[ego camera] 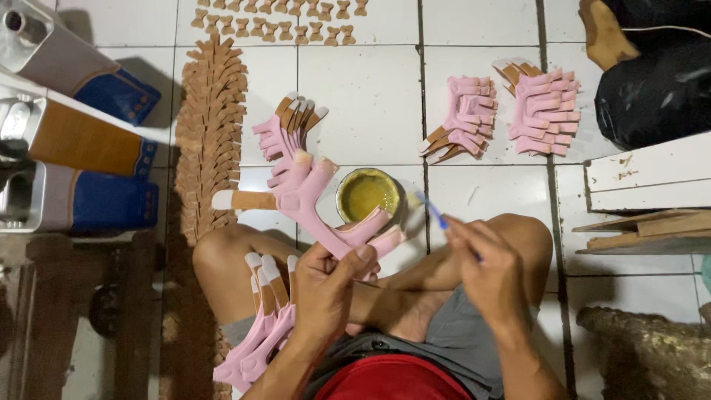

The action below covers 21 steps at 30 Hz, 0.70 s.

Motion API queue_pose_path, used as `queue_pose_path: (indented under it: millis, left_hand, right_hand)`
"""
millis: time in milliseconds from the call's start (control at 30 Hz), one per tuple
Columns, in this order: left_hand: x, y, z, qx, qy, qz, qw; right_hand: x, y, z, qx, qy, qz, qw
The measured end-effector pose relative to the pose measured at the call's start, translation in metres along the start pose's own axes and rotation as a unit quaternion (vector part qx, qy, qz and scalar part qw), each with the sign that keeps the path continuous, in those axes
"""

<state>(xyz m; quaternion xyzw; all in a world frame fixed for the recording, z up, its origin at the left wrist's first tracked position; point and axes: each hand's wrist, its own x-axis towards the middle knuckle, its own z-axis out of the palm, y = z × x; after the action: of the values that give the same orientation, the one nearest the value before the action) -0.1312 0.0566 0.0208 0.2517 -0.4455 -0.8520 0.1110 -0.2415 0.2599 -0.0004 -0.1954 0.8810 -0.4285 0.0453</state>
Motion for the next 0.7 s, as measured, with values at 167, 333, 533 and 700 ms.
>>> queue_pose_path:
  millis: [167,333,533,700]
  left_hand:
    - [0.042,0.001,-0.021,0.13,0.002,0.008,0.992]
    - [0.127,0.003,-0.029,0.267,-0.078,-0.016,0.96]
    - [0.27,-0.032,-0.013,0.296,-0.155,-0.041,0.942]
    - [0.363,-0.08,0.009,0.259,-0.168,-0.08,0.948]
  right_hand:
    - [0.016,0.086,-0.006,0.098,0.103,0.085,0.986]
    - [0.011,0.146,-0.025,0.048,0.215,0.076,0.972]
    - [0.017,0.168,-0.013,0.016,0.26,0.112,0.959]
    - [0.028,0.168,-0.011,0.023,0.268,0.132,0.954]
